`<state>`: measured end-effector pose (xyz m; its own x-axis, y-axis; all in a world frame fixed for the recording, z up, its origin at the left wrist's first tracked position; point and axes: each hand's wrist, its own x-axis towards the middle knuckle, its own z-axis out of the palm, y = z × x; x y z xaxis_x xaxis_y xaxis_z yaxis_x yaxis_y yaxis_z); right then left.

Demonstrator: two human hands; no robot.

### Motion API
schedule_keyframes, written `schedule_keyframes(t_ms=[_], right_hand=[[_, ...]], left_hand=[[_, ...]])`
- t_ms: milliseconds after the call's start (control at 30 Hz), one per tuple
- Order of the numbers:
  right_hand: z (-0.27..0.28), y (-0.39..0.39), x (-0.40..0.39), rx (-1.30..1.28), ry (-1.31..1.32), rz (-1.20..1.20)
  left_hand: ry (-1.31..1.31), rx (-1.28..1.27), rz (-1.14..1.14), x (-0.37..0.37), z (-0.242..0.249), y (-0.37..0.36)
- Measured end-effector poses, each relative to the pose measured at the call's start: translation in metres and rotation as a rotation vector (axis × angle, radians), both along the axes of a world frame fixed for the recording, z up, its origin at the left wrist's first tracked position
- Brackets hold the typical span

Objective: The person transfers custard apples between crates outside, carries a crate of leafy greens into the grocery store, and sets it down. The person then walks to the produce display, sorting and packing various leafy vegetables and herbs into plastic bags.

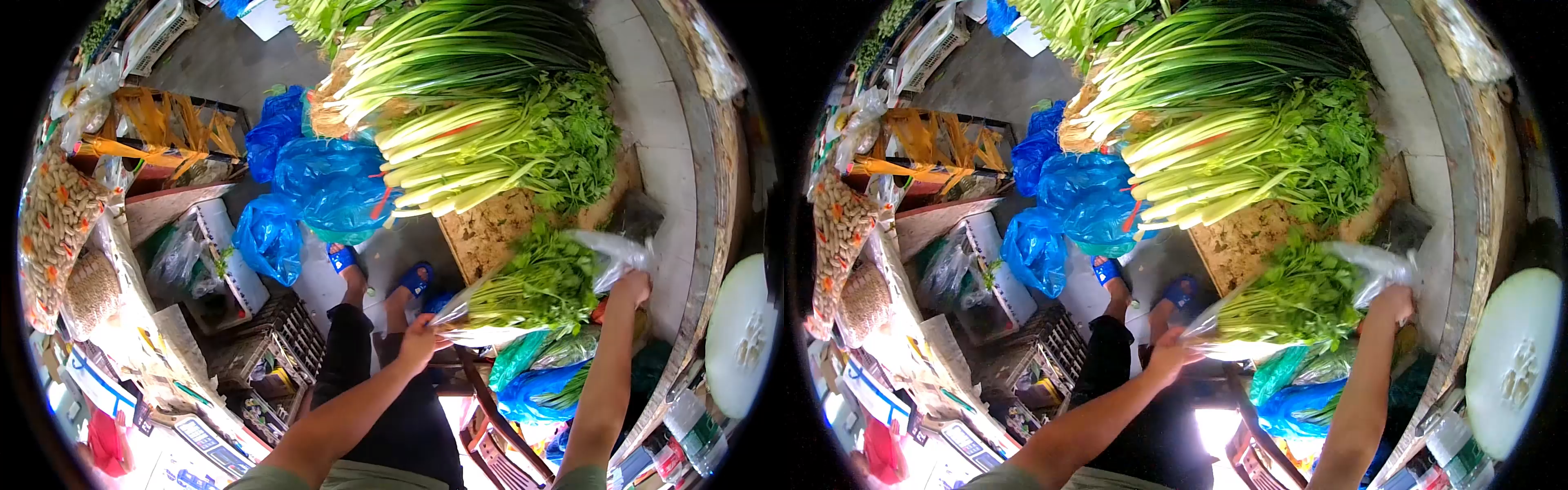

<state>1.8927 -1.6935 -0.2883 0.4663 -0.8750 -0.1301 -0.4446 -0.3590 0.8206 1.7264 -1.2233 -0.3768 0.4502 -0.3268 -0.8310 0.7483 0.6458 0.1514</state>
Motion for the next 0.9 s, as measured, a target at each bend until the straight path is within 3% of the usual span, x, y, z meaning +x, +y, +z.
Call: schedule_keyframes(t_ms=[33, 100, 133, 200, 267, 367, 400, 433, 467, 500, 567, 667, 733, 867, 900], right_hand=[[0.001, 0.007, 0.012, 0.034, -0.059, 0.050], [0.004, 0.020, 0.037, 0.108, -0.169, 0.152], [0.004, 0.024, 0.043, 0.197, -0.800, 0.085], [0.006, 0.024, 0.049, 0.397, -1.301, 0.035], [0.020, 0.057, 0.042, 0.498, -1.189, 0.099], [0.033, 0.146, 0.033, 0.517, -0.983, 0.353], [0.040, 0.186, 0.038, 0.540, -0.988, 0.501], [0.050, 0.227, 0.045, 0.558, -0.990, 0.646], [0.055, 0.259, 0.052, 0.560, -0.942, 0.788], [0.059, 0.289, 0.061, 0.560, -0.891, 0.927], [0.069, 0.350, 0.092, 0.841, -0.863, 0.787], [0.054, 0.400, 0.153, 1.049, -0.819, 0.886], [0.030, 0.419, 0.199, 1.124, -0.836, 0.937], [-0.012, 0.437, 0.267, 1.103, -0.770, 1.008], [-0.027, 0.436, 0.273, 1.027, -0.720, 1.028]], left_hand=[[-0.088, -0.044, 0.033, 0.001, 0.000, -0.010], [-0.047, 0.068, -0.225, 0.035, 0.010, -0.029], [-0.198, 0.117, -0.406, 0.049, 0.010, -0.033], [-0.297, 0.212, -0.450, 0.071, 0.005, -0.045], [-0.466, 0.293, -0.456, 0.090, -0.003, -0.037], [-0.515, 0.367, -0.509, 0.088, -0.023, 0.011], [-0.418, 0.410, -0.695, 0.116, 0.012, 0.054], [-0.662, 0.541, -0.679, 0.083, -0.031, 0.085], [-0.540, 0.503, -0.655, 0.075, -0.045, 0.122], [-0.483, 0.698, -0.733, 0.069, -0.043, 0.167], [-0.298, 1.044, -0.895, 0.057, -0.037, 0.258], [-0.118, 1.265, -0.940, -0.015, -0.066, 0.387], [-0.061, 1.272, -0.968, -0.005, -0.021, 0.413], [-0.144, 1.298, -0.946, -0.070, -0.025, 0.440], [0.036, 1.045, -0.653, -0.083, -0.030, 0.436]])
